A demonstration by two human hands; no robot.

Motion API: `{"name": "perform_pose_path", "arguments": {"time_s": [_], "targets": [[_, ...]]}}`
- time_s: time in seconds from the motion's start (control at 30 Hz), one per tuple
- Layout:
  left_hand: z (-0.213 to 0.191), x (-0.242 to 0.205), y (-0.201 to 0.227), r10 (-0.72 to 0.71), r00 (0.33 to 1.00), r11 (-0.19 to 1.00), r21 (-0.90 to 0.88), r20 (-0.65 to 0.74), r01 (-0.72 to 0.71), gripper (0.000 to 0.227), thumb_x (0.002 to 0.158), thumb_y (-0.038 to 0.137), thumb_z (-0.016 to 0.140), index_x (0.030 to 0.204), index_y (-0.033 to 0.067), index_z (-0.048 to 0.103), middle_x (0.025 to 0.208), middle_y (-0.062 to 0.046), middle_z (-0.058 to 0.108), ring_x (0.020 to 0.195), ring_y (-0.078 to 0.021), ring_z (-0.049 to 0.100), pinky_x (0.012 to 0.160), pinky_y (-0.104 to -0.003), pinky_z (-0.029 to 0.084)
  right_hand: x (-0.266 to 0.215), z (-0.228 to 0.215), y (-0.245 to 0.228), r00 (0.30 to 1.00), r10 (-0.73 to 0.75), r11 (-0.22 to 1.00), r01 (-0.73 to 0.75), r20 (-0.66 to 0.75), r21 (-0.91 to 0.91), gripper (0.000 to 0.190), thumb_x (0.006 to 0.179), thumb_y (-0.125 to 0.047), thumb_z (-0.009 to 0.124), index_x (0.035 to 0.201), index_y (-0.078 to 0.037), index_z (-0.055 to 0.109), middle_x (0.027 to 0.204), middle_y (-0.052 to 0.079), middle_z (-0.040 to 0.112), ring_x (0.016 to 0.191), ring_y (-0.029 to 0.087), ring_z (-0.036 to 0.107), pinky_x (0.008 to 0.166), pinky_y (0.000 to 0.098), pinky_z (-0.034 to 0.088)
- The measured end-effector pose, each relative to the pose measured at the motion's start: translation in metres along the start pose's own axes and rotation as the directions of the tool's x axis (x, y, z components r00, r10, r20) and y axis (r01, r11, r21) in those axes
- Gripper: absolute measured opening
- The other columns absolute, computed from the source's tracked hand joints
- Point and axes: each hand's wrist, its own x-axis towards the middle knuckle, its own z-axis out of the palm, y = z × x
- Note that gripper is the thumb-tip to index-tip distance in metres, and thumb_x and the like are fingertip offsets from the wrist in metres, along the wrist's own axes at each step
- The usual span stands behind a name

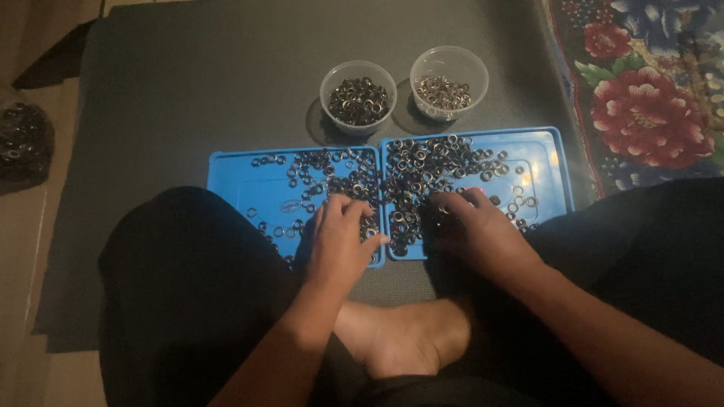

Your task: Sorting small metal rings from blue trays into two separate plastic containers while sitting on the floor.

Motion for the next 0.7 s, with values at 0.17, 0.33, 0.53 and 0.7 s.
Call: {"name": "perform_pose_path", "arguments": {"time_s": [0.17, 0.33, 0.53, 0.7], "targets": [[0.004, 0.002, -0.004, -0.016, 0.999, 1.0, 0.018, -0.041, 0.017, 0.024, 0.085, 0.013, 0.082, 0.105, 0.0084, 0.07, 0.114, -0.01, 0.058, 0.113, -0.0357, 0.064, 0.089, -0.043, 0.055, 0.001, 0.0, -0.002, 0.995, -0.06, 0.998, 0.059, -0.077, -0.015, 0.055, 0.086, -0.004, 0.075, 0.136, -0.023, 0.06, 0.128, 0.02, 0.062, 0.105, 0.048, 0.071, 0.079, 0.0563, 0.065], [-0.006, 0.002, 0.003, -0.031, 0.996, 1.0, -0.007, -0.082, 0.031, 0.025, 0.086, 0.014, 0.081, 0.107, 0.0108, 0.069, 0.113, -0.008, 0.059, 0.11, -0.0339, 0.066, 0.088, -0.042, 0.057, -0.009, -0.012, -0.007, 0.98, -0.073, 0.997, 0.067, -0.184, -0.04, 0.049, 0.085, -0.005, 0.076, 0.13, -0.02, 0.064, 0.13, 0.016, 0.061, 0.107, 0.048, 0.07, 0.08, 0.0597, 0.064], [-0.016, 0.001, 0.008, -0.222, 0.97, 0.972, 0.062, -0.097, 0.228, 0.044, 0.08, 0.033, 0.089, 0.111, 0.0117, 0.065, 0.12, -0.011, 0.057, 0.112, -0.034, 0.062, 0.087, -0.043, 0.055, -0.011, -0.009, 0.0, 0.977, 0.203, 0.979, -0.205, -0.069, -0.019, 0.055, 0.09, -0.03, 0.078, 0.134, -0.005, 0.056, 0.125, 0.03, 0.06, 0.107, 0.053, 0.069, 0.081, 0.0617, 0.064], [-0.009, 0.0, 0.01, -0.2, 0.979, 0.98, 0.013, -0.041, 0.201, 0.036, 0.084, 0.02, 0.084, 0.112, 0.0067, 0.065, 0.117, -0.015, 0.059, 0.108, -0.0383, 0.065, 0.083, -0.043, 0.056, -0.005, 0.001, 0.0, 0.998, 0.053, 0.994, -0.055, -0.021, -0.095, 0.054, 0.088, -0.015, 0.077, 0.135, -0.01, 0.052, 0.119, 0.025, 0.06, 0.1, 0.055, 0.071, 0.073, 0.06, 0.066]]}}
